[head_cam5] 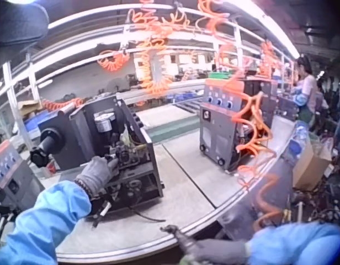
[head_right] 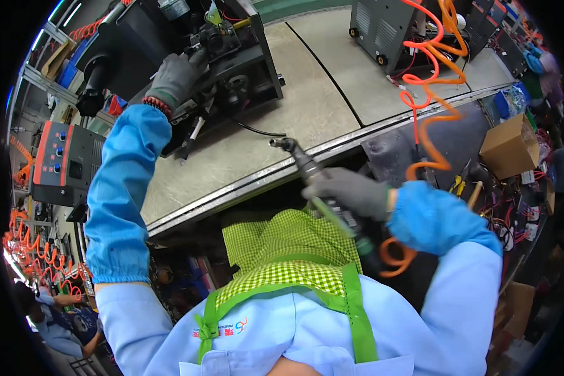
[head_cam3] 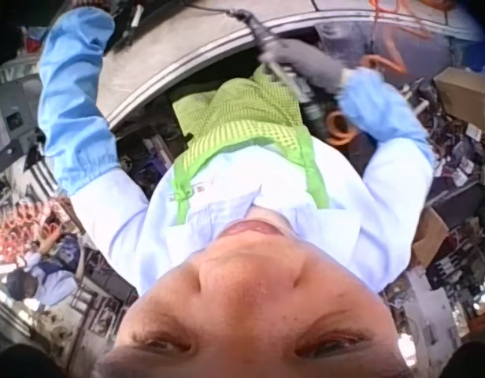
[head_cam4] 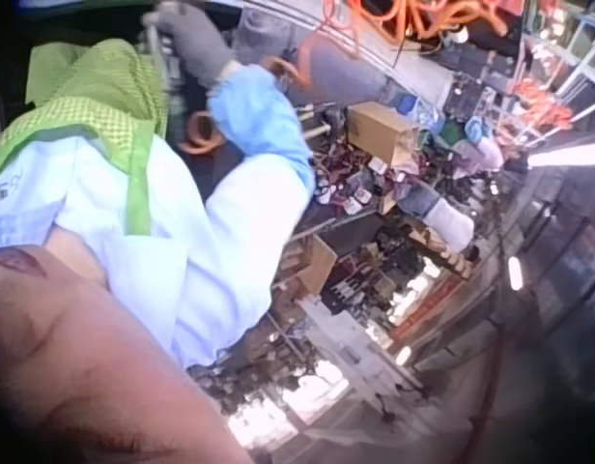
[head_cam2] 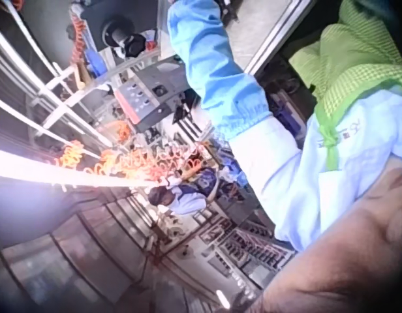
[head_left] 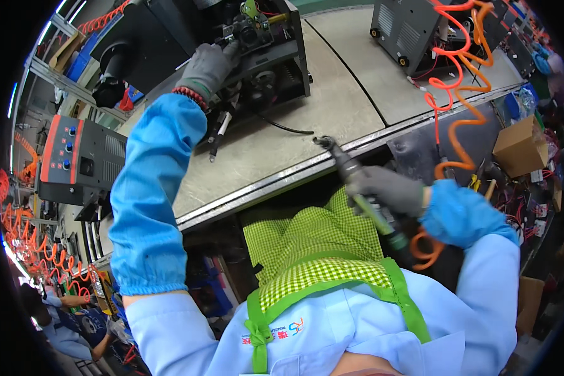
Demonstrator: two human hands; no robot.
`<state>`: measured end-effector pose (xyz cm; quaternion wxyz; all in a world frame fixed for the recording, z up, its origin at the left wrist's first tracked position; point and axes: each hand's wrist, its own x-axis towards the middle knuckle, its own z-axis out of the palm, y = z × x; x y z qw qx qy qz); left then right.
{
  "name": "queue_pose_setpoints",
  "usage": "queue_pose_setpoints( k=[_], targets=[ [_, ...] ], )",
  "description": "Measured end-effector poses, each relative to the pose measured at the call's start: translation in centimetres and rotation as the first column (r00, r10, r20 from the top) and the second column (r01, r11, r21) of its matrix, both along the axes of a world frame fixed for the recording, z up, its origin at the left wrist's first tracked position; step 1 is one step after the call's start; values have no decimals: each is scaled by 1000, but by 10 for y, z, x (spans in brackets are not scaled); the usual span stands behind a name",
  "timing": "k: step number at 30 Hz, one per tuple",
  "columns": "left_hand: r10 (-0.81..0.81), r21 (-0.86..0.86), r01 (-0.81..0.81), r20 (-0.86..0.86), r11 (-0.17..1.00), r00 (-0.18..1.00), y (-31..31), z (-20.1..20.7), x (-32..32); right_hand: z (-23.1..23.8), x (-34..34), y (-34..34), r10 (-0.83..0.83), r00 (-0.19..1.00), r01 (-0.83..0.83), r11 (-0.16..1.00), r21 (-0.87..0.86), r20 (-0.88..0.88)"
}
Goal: The person assembles an electronic device on a factory workbench. They use a pneumatic screwdriver to secure internal components, a screwdriver to tighten screws, and pliers to adjust parts. The person also handles metal brackets and wires, eventually closing the device's casing.
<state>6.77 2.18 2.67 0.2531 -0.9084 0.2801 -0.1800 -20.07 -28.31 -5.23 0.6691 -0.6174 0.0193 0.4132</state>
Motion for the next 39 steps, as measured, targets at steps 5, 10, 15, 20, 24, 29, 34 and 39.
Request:
queue_pose_setpoints(
  k=[5,10,15,20,24,29,34,39],
  targets=[
    [44,-54,-48,-68,997,997,-4,5,-15,-33,52,80,-227,949,300,861,411,-217],
    [-20,-16,20,27,1000,999,5,-2,-12,-62,119,129,-278,951,303,751,587,-135],
    [-37,-1,37,22,999,999,-1,4,-14,-46,159,149,-326,942,302,719,626,-81],
    [24,-9,-24,-14,1000,1000,-1,3,-15,-40,168,165,-337,939,308,729,611,-72],
    [51,-24,-51,-19,998,999,-1,-1,-12,-36,172,170,-438,895,377,652,657,-78],
    [-17,-8,17,37,1000,999,-1,1,-19,-36,175,171,-404,911,348,644,681,-83],
    [-16,-53,17,27,998,1000,0,-2,-22,-40,174,172,-387,918,337,646,685,-86],
    [12,-67,-11,14,998,1000,-1,-4,-21,-39,173,171,-428,897,385,630,674,-113]
  ],
)
